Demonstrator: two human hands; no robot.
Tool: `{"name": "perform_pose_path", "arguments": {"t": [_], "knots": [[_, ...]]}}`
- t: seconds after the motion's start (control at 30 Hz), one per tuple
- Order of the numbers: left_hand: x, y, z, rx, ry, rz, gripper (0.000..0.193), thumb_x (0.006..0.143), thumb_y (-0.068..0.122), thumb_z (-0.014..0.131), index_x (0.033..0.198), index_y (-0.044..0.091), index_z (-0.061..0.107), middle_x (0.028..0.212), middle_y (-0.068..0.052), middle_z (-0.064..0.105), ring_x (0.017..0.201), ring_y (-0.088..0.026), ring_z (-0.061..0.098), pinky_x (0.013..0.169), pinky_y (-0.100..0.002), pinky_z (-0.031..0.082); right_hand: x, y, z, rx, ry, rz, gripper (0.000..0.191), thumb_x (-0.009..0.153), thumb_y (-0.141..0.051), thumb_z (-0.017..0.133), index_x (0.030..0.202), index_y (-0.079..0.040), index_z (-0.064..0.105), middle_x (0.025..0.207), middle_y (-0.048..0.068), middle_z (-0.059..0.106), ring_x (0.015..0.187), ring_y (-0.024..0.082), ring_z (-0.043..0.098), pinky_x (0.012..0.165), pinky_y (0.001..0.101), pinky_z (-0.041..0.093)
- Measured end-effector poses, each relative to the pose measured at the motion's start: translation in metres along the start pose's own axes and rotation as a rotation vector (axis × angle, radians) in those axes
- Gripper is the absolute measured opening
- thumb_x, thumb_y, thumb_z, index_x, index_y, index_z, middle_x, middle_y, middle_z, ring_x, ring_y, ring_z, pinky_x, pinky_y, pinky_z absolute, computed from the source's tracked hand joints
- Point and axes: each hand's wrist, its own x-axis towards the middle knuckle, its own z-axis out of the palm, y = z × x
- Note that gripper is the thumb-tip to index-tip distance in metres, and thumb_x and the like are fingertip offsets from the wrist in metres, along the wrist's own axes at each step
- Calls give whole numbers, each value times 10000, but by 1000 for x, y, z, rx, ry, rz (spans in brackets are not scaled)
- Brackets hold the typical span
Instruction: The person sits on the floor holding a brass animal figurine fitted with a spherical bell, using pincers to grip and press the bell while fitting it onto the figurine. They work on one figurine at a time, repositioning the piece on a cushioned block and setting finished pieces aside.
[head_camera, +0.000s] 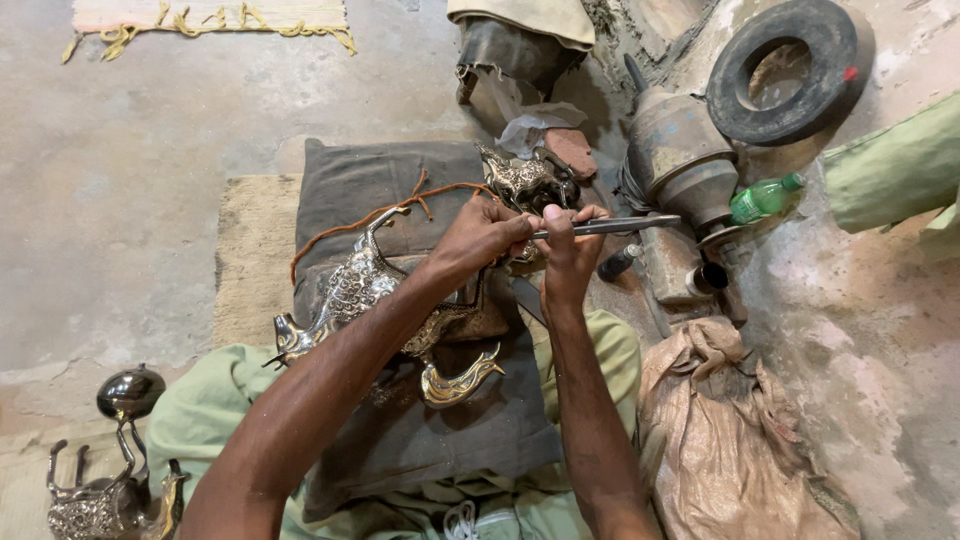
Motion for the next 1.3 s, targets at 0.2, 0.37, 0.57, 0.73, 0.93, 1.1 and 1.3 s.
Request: {"name": "perform_pose_path", "arguments": {"t": [0.2, 0.37, 0.57, 0.73, 0.93, 1.1, 1.3], "knots": [[2, -4, 0, -13, 15, -22, 371, 903, 293, 710, 631, 41, 726, 532, 22, 606, 470, -48, 471, 442, -274, 347, -1, 0, 0, 11, -21, -1, 480, 886, -216, 782, 1128, -150, 373, 1037, 56, 565, 927, 122, 605, 750, 274, 542], [3, -6, 1, -85, -22, -8, 341, 953, 296, 695, 783, 15, 786, 596, -11, 647, 520, -64, 497, 487, -267, 390, 3, 0, 0, 29, -3, 20, 468, 911, -208, 780, 1130, -133, 373, 1017, 67, 540, 905, 139, 598, 755, 293, 566], [6, -9, 0, -327, -34, 81, 448, 1041, 350, 561, 1085, -46, 764, 918, -88, 769, 825, -116, 670, 750, -286, 530, -3, 0, 0, 10, -54, -34, 454, 883, -206, 757, 1129, -139, 382, 1048, 67, 570, 907, 157, 672, 744, 259, 584], [7, -8, 0, -338, -22, 97, 487, 1044, 364, 548, 1128, -74, 744, 966, -128, 780, 886, -151, 694, 820, -318, 548, -8, 1, 4, -34, -64, -112, 469, 941, -198, 777, 1177, -109, 382, 1070, 87, 544, 877, 113, 535, 740, 241, 483], [5, -3, -1, -279, -10, 86, 495, 1041, 382, 525, 1125, -51, 751, 951, -125, 778, 910, -160, 700, 856, -328, 550, -7, -1, 7, -126, -81, -147, 456, 950, -213, 767, 1171, -99, 385, 1072, 82, 544, 970, 120, 519, 892, 296, 489], [4, -4, -1, -289, -17, 119, 509, 1039, 391, 538, 1115, -64, 753, 950, -125, 773, 920, -157, 690, 878, -329, 535, -8, 0, 6, -144, -75, -143, 455, 954, -197, 761, 1174, -94, 377, 1082, 101, 547, 967, 121, 495, 895, 305, 466], [5, -4, -1, -306, -10, 88, 506, 1026, 390, 568, 1112, -73, 750, 926, -133, 780, 903, -162, 703, 877, -321, 541, -12, 1, 1, -68, -86, -137, 418, 929, -136, 718, 1172, -107, 379, 1100, 120, 569, 1011, 180, 601, 915, 361, 578]]}}
